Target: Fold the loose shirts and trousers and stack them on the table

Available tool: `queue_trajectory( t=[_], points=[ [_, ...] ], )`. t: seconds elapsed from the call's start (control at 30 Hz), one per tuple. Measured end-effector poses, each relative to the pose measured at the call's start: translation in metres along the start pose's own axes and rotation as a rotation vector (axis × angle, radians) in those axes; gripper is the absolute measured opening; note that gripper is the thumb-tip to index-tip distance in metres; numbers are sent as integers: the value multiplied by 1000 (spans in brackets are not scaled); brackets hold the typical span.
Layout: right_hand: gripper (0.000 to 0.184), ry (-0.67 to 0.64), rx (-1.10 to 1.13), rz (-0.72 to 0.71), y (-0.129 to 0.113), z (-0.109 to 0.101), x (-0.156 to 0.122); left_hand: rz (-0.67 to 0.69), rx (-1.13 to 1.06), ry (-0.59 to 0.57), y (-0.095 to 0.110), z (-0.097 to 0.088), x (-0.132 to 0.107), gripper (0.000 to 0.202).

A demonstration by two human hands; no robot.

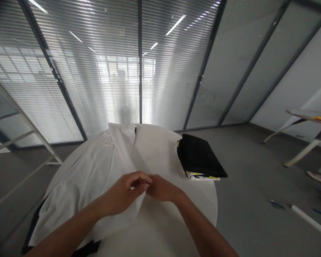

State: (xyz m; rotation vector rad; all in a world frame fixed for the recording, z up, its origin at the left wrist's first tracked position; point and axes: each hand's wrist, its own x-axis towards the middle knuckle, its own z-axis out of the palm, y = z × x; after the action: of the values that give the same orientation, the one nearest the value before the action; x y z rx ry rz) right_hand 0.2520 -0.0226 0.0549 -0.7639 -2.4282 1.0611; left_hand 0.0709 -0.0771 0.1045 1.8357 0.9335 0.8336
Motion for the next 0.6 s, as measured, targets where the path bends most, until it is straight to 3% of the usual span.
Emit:
queue_trajectory(
  t=[0.1, 0.17, 0.33, 0.47, 0.6],
  points=[
    [23, 118, -17, 49, 5, -18, -22, 119, 103, -35, 6, 3, 5, 27],
    [20, 189, -49, 110, 9, -31, -40, 142, 265, 15, -6, -3, 8, 28],
    [19, 214, -147, 276, 12, -50, -87, -22, 678, 209, -79, -38, 1, 30],
    [18, 157, -236, 443, 5, -52, -117, -102, 812, 117, -121, -55, -25, 31],
    [20, 61, -284, 585, 1, -52, -133, -84, 818, 7, -119, -52, -48, 34]
  ],
)
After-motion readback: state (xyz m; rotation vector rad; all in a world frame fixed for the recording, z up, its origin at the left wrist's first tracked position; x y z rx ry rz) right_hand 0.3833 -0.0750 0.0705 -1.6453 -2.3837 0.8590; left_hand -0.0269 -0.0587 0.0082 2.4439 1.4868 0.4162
